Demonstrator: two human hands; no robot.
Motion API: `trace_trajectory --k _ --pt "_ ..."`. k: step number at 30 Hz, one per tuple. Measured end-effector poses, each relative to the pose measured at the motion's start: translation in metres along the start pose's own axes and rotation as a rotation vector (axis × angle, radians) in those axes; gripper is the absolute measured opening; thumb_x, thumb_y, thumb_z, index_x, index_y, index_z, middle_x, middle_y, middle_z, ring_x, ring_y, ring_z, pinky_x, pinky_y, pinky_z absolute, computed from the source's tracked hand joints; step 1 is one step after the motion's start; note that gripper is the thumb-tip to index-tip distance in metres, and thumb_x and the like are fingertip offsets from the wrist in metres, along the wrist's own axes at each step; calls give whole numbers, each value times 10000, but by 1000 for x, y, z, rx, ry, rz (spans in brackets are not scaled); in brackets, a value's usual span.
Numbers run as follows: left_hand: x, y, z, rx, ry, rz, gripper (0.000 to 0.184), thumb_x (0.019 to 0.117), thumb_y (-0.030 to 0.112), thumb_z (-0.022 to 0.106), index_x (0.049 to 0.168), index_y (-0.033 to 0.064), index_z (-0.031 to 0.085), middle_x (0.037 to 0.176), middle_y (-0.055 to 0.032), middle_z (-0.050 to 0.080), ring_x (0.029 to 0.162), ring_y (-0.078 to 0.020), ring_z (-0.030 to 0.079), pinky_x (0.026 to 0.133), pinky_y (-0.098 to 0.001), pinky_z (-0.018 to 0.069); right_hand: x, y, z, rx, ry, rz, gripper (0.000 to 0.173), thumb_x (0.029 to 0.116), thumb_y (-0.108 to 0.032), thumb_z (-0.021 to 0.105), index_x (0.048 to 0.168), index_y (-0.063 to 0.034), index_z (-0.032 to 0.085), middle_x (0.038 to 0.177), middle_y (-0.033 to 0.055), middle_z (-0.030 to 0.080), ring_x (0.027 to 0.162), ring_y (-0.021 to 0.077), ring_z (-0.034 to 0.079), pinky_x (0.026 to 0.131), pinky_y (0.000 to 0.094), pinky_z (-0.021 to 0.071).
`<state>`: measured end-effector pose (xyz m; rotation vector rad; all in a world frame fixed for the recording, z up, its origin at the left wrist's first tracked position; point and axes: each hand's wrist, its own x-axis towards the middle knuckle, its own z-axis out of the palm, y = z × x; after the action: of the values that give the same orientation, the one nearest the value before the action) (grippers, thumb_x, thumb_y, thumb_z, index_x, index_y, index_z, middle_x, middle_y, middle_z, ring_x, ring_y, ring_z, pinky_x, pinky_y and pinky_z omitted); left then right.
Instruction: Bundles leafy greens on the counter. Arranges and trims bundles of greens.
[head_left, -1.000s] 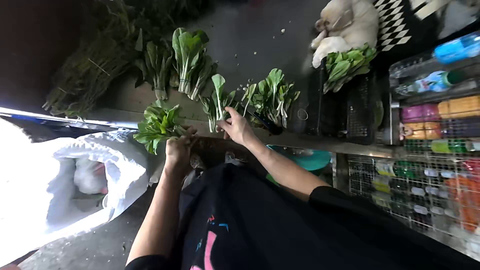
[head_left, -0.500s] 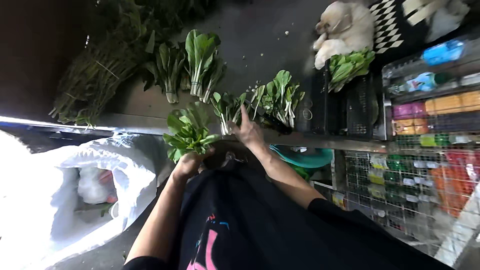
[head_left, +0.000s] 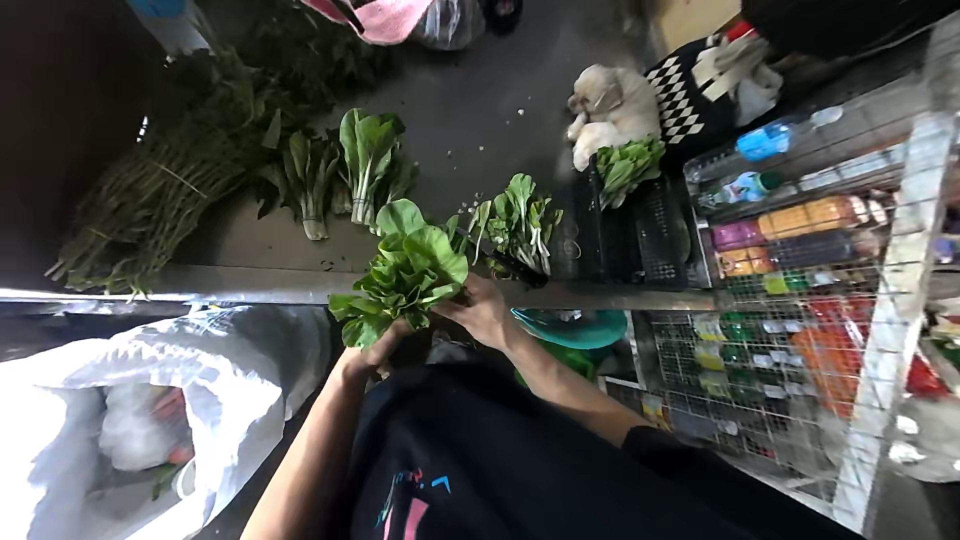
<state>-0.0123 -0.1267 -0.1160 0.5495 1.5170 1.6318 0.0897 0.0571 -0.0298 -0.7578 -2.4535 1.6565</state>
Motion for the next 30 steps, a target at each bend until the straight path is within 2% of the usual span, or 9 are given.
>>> trace_trajectory --k 2,6,10,13,15,19,22,25,30 --pt "-1 6 8 -19 0 51 141 884 153 686 1005 81 701 921 97 714 903 32 663 868 -216 560 -1 7 -6 34 -15 -38 256 902 -137 777 1120 -16 717 1022 61 725 888 70 698 833 264 605" --pt "5 19 32 -356 -26 34 222 878 103 757 1078 22 703 975 -72 755 912 -181 729 888 -388 606 -6 22 -20 150 -63 -105 195 930 -101 735 1113 -35 715 999 45 737 899 101 708 849 300 613" --pt "7 28 62 -414 31 -14 175 836 118 750 996 55 715 902 -29 753 865 -132 721 853 -347 599 -20 27 -30 171 -24 -192 373 914 -181 758 1211 -15 604 987 54 708 880 115 702 816 306 616" --pt "8 26 83 -481 37 31 223 801 176 820 986 96 725 919 -12 752 880 -116 716 856 -340 597 -29 30 -50 97 -14 -336 469 897 -358 790 1136 13 631 965 66 702 864 108 692 808 313 610" --pt "8 22 98 -473 -5 80 227 787 285 854 959 169 761 920 25 755 886 -83 709 854 -316 589 -34 28 -66 33 -83 -289 464 876 -386 815 1088 6 687 960 69 717 859 92 692 816 297 606" --pt "10 17 127 -470 76 121 350 723 384 905 951 170 747 889 25 742 834 -81 705 800 -309 599 -35 35 -94 138 -223 -206 367 859 -246 843 1109 -15 707 978 27 740 887 43 698 860 244 596" --pt "8 13 149 -475 152 165 311 775 302 876 1008 145 742 931 2 744 873 -100 706 828 -335 600 -40 49 -106 232 -252 -222 277 899 -174 799 1099 -8 706 964 29 733 875 57 695 849 255 600" --pt "12 12 165 -433 277 150 223 820 172 802 1022 125 722 925 0 736 867 -115 701 819 -344 599 -45 72 -112 325 -192 -265 191 929 -89 734 1093 -4 686 986 28 725 915 71 698 879 275 606" --pt "21 11 180 -559 377 289 267 890 211 760 1143 173 685 970 7 708 843 -110 672 773 -318 587 -64 99 -130 568 -4 -325 134 989 -102 642 1118 -108 679 1007 21 720 913 159 709 863 385 622"
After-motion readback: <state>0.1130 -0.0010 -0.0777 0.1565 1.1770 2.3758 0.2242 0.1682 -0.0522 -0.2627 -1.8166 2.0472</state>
